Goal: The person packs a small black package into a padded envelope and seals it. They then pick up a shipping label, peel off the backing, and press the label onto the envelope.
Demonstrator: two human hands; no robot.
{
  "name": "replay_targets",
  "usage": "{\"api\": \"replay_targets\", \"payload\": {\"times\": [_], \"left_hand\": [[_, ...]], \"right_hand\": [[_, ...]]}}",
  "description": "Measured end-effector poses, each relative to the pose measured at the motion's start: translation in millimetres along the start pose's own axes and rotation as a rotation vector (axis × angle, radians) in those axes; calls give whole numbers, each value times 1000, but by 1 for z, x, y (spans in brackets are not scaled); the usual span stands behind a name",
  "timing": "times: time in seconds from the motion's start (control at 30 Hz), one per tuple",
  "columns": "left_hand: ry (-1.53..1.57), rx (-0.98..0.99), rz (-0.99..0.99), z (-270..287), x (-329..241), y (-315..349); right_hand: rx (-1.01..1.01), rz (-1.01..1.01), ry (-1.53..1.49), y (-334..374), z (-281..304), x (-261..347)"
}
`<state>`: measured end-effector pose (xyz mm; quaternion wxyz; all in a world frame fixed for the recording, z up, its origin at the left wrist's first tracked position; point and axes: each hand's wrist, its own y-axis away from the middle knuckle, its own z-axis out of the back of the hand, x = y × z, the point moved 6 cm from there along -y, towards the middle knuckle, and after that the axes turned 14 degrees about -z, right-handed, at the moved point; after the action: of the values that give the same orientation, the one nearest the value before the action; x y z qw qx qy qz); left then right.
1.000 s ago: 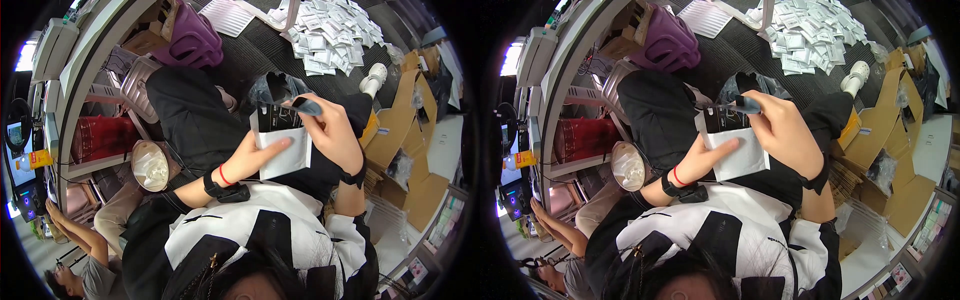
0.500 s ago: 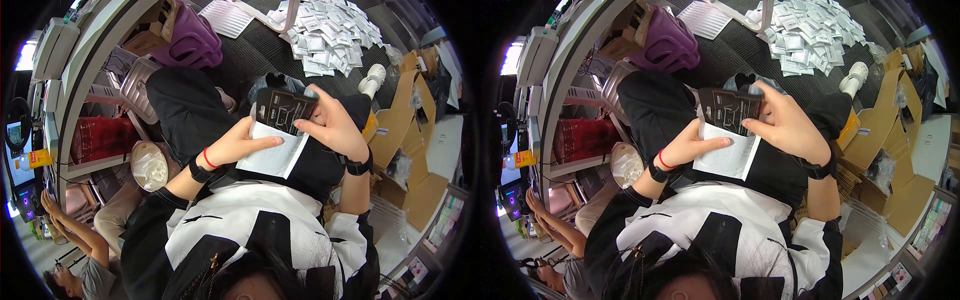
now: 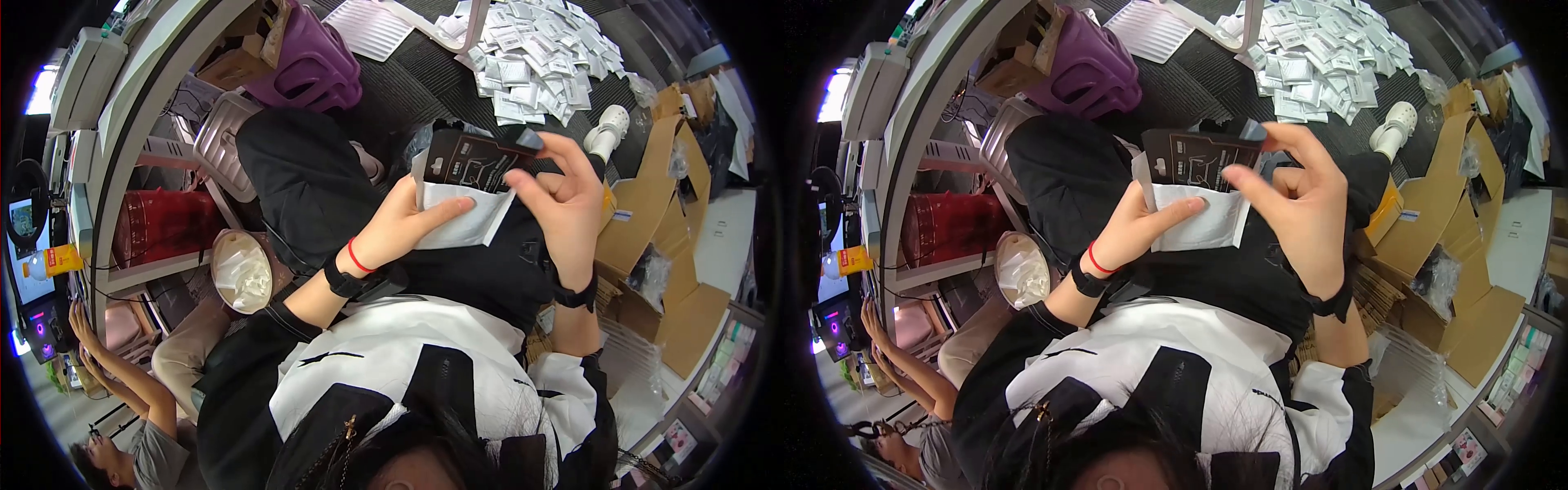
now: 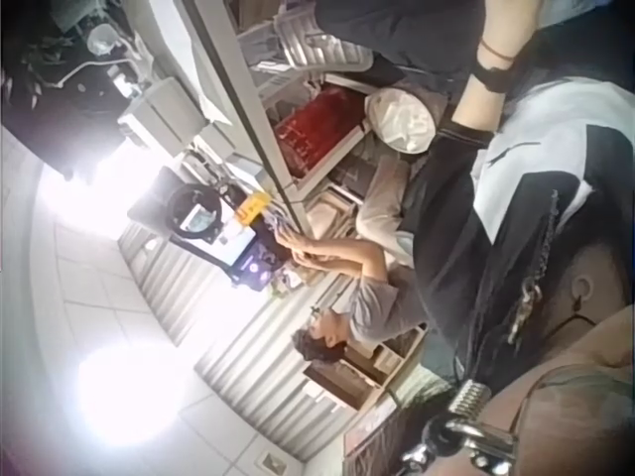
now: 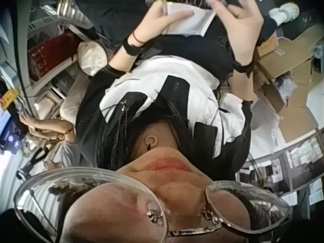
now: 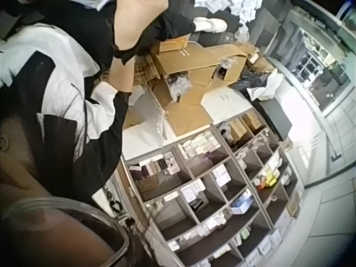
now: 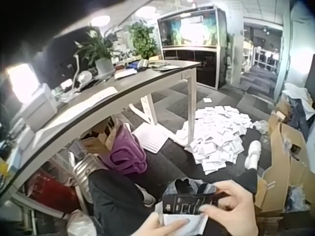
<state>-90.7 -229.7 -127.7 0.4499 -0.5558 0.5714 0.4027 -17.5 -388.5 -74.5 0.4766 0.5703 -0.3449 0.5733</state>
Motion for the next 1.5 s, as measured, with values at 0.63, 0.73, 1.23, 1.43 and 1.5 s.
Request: {"api": "replay_targets", "payload": {"times": [0.63,0.73,1.23,1.43,1.5], "left_hand": [[-59,135,1,5,-9,3],[-110,144,42,7,-8,3],[-91,57,20,15,-4,6],[-90,83,87,16,-6,5],[-113,123,73,13,-6,3]], "right_hand": [[93,20,311,-7,1,11],[87,15,314,-7,-2,8],[156,177,334,-10,-7,21],[215,88,343,-21,-5,11],[286,90,392,-22,-8,12]]}}
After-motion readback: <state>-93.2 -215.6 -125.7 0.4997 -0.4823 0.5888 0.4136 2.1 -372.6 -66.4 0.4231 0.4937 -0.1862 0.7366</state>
